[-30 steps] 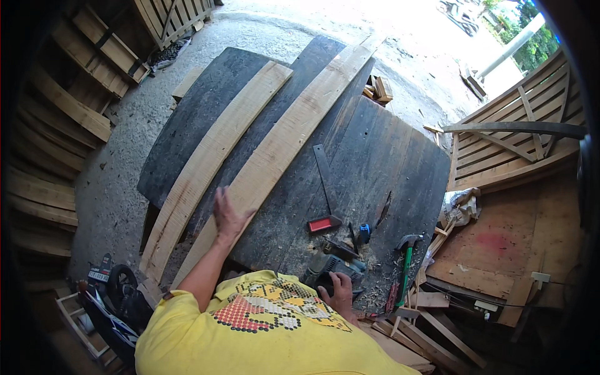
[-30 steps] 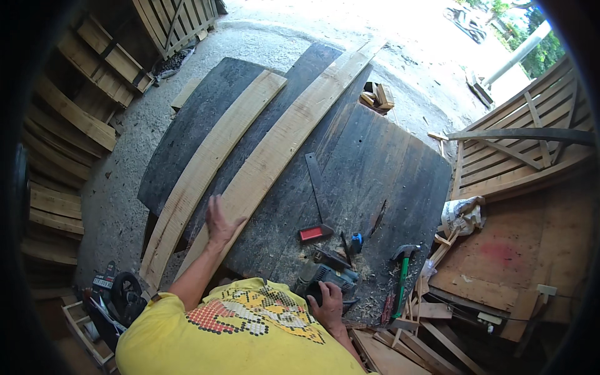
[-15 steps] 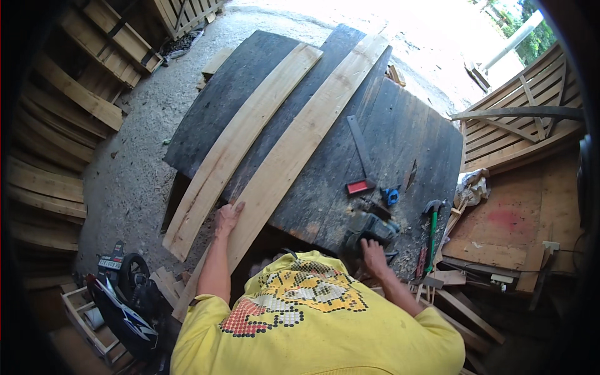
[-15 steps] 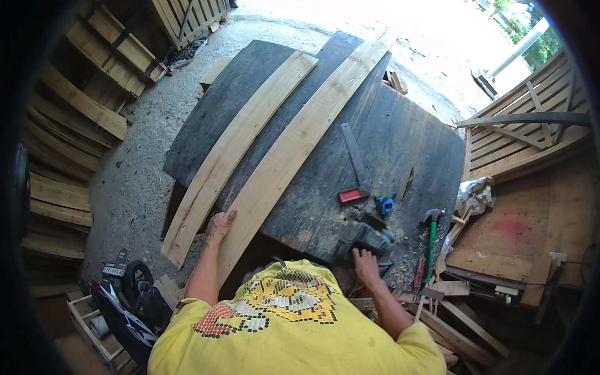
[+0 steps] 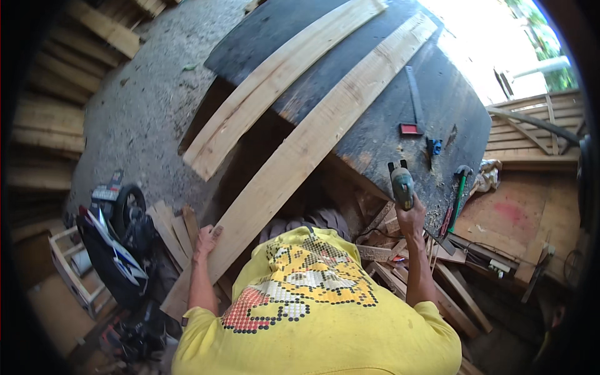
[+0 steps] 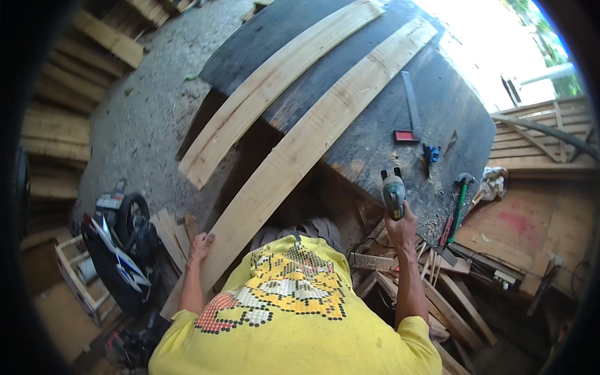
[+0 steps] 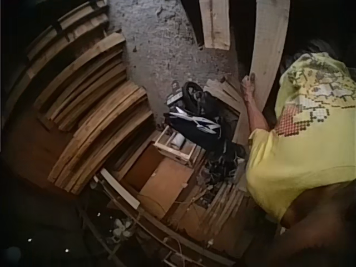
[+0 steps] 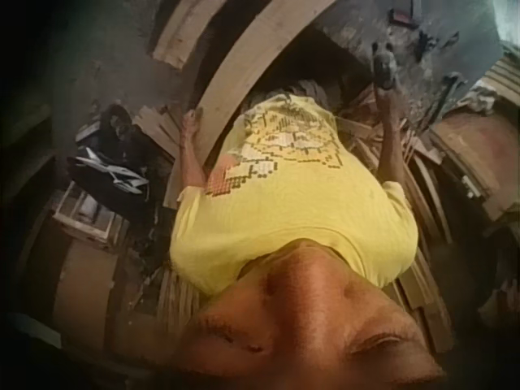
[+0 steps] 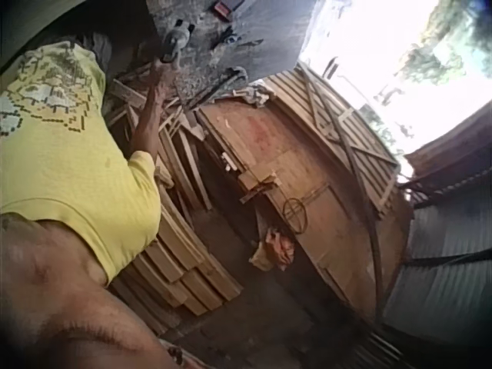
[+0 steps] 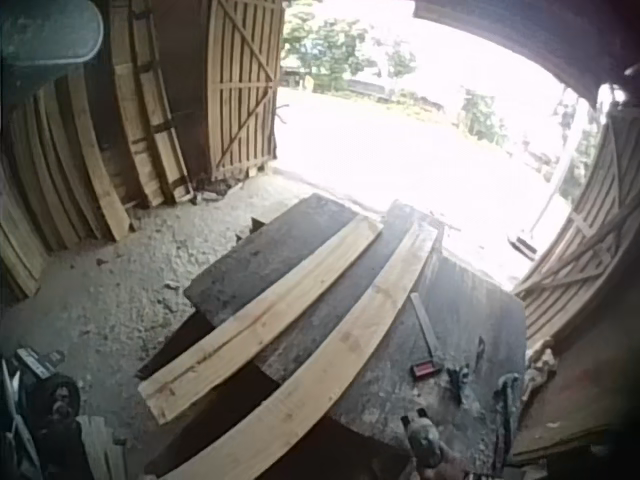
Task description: Measure and cut wooden planks using a jigsaw in a woodworking shop.
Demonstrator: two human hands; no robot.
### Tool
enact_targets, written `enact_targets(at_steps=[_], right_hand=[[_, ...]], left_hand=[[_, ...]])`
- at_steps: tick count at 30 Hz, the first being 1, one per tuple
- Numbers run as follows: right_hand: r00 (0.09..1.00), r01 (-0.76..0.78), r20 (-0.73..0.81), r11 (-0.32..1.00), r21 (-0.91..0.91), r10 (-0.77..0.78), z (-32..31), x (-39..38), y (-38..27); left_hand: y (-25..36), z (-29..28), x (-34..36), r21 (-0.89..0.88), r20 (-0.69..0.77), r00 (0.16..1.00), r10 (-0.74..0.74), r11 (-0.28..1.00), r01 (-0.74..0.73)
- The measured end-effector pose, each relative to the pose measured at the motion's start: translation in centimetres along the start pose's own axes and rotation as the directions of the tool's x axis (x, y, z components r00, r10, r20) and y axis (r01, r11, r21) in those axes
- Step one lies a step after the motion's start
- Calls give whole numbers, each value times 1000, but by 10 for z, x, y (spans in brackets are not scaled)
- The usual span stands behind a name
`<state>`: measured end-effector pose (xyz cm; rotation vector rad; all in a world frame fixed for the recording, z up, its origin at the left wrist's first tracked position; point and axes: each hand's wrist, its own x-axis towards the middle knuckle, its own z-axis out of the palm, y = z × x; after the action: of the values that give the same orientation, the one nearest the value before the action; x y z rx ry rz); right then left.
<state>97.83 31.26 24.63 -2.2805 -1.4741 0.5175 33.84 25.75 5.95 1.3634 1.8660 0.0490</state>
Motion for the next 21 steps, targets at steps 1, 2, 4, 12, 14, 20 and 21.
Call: enact_targets(at_steps=[1, 2, 4, 12, 14, 20, 21], right_hand=[[1000, -13, 23, 999, 50, 11, 1, -13, -8], [999, -38, 38, 995, 94, 34, 1, -24, -14], [996, -4, 91, 984, 176, -13, 4, -40, -23], [939, 88, 301, 961, 263, -168, 13, -48, -37], [916, 98, 343, 944, 316, -210, 14, -47, -42], [864, 133, 421, 932, 337, -276, 12, -45, -64], [844, 146, 445, 926, 347, -300, 12, -43, -69]], left_hand=[[-24, -2, -20, 43, 101, 987, -128, 991, 124], [-41, -1, -34, 2, 80, 989, -126, 992, 126], [-63, 0, -46, 37, 247, 936, -249, 968, 248], [-62, 17, -50, 51, 292, 912, -288, 957, 285], [-52, 21, -48, 93, 297, 909, -293, 956, 278], [19, 20, -17, 41, 175, 969, -172, 985, 168], [39, 20, -7, 47, 132, 983, -125, 992, 120]])
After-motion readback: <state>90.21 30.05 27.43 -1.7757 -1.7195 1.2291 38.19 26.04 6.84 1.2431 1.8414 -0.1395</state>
